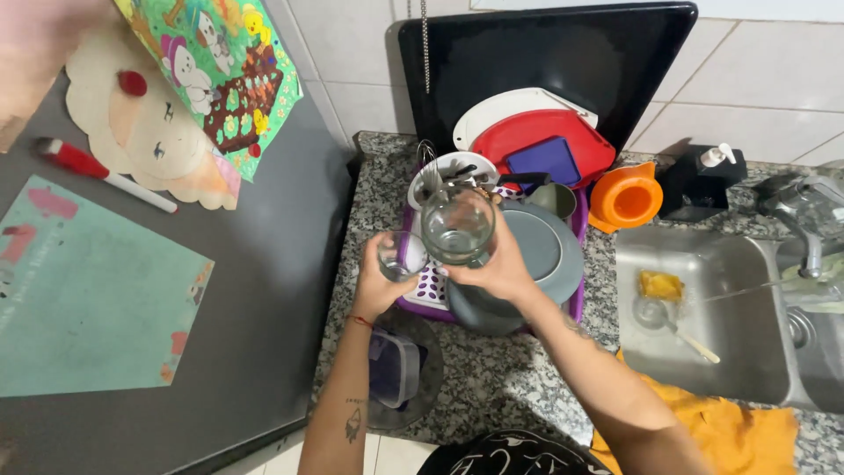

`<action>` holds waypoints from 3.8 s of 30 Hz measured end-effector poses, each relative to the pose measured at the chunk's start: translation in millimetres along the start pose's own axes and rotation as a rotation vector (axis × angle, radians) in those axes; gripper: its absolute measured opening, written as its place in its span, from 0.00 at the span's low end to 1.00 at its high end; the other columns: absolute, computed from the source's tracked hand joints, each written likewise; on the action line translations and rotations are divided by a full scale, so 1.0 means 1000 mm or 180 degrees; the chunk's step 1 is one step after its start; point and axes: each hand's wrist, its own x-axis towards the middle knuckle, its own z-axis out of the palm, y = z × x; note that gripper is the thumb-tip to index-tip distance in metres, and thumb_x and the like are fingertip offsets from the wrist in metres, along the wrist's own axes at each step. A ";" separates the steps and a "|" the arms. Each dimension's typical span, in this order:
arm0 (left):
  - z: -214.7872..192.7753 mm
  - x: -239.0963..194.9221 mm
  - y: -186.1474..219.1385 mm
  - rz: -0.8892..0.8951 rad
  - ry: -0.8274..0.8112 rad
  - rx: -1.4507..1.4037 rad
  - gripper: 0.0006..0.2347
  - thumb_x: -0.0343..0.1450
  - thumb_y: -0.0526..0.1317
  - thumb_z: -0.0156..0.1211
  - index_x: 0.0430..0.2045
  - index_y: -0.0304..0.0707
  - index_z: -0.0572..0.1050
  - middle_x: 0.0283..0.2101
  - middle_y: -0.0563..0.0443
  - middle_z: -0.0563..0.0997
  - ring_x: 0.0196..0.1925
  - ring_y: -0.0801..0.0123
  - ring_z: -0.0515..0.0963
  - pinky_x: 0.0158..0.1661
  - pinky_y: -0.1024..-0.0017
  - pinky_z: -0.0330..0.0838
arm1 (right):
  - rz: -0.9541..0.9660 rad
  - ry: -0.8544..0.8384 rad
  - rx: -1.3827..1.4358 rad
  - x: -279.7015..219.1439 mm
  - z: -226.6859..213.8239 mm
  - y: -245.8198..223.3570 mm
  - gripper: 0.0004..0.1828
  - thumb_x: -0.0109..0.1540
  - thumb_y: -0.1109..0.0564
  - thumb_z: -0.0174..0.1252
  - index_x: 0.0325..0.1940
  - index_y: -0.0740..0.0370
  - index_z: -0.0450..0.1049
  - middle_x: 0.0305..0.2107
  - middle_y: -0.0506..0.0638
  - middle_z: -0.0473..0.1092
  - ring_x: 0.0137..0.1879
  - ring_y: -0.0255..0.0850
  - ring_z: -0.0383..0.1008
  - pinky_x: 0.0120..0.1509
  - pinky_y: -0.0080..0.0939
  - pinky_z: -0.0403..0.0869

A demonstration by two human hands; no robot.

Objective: The person washes several plates, a knife, a glass, and a blender jar in a kitchen sink using a sponge and running water. They place the cleaned items into a dish rack next to the sink.

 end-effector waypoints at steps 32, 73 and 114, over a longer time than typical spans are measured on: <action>0.014 0.026 0.059 -0.0064 -0.1736 0.2236 0.40 0.52 0.37 0.72 0.58 0.38 0.56 0.57 0.37 0.64 0.54 0.38 0.70 0.51 0.47 0.68 | 0.1973 0.0350 0.0150 -0.091 -0.069 -0.010 0.48 0.39 0.58 0.71 0.62 0.63 0.60 0.43 0.65 0.67 0.50 0.56 0.70 0.53 0.59 0.69; 0.009 0.020 0.017 -0.0070 -0.1391 0.0894 0.33 0.50 0.41 0.71 0.51 0.41 0.65 0.49 0.42 0.72 0.54 0.52 0.72 0.54 0.60 0.67 | 0.2757 -0.1053 -0.1894 0.003 0.012 0.034 0.42 0.58 0.21 0.27 0.53 0.50 0.72 0.42 0.54 0.73 0.52 0.51 0.72 0.57 0.49 0.70; 0.036 0.015 -0.066 -0.0827 -0.1286 0.0926 0.40 0.44 0.50 0.74 0.52 0.52 0.62 0.53 0.54 0.71 0.61 0.64 0.65 0.59 0.47 0.48 | 0.1124 -0.0895 -0.1736 -0.009 0.019 0.083 0.43 0.36 0.42 0.73 0.52 0.52 0.68 0.35 0.57 0.75 0.44 0.56 0.75 0.49 0.55 0.73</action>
